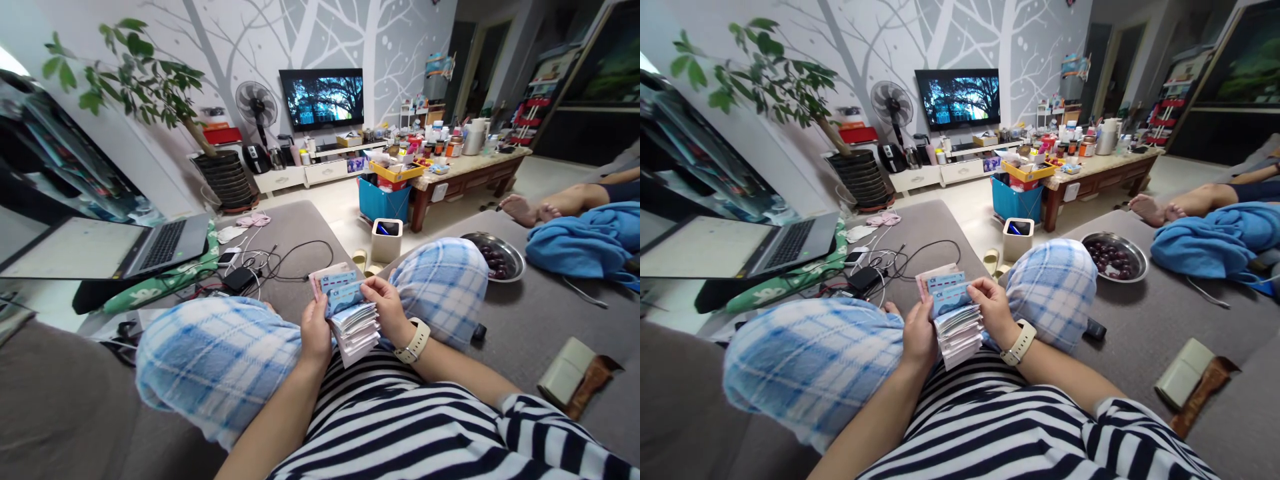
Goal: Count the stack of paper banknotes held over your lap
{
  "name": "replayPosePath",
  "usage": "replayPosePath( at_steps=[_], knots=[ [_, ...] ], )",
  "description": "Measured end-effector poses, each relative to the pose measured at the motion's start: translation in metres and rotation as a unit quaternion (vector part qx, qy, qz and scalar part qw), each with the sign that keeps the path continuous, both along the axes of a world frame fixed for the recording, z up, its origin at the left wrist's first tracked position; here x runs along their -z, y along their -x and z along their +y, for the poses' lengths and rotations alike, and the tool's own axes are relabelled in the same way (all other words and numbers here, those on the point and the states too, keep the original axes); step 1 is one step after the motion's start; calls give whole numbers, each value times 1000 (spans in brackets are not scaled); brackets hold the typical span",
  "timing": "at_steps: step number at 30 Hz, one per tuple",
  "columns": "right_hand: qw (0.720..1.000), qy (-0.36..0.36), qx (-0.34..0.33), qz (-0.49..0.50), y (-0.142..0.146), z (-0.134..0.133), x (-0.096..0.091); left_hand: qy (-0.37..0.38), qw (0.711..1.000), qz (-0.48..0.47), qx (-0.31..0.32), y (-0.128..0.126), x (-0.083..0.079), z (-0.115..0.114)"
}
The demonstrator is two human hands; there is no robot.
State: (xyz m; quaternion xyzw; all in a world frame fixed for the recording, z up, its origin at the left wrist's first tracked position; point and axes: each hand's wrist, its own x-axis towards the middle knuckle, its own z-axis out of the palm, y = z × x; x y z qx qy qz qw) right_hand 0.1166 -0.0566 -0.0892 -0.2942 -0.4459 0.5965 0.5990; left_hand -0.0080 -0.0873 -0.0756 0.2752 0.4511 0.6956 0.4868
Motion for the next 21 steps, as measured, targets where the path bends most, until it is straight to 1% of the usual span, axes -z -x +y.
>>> replayPosePath(
  at_steps=[7, 9, 13, 18, 21],
  knots=[
    [1000, -3, -8, 8, 0, -1, -2, -18, 1000, -6, 14, 1, 2, 1],
    [1000, -3, -9, 8, -1, -1, -2, -14, 1000, -2, 5, 1, 2, 1],
    [1000, -13, 9, -8, -2, -1, -2, -10, 1000, -11, 3, 0, 0, 0],
    [1000, -4, -27, 7, -1, -1, -2, -15, 999, -12, -26, -2, -3, 0],
    [999, -13, -31, 5, 0, -1, -2, -17, 1000, -18, -19, -3, -3, 0]
  ],
)
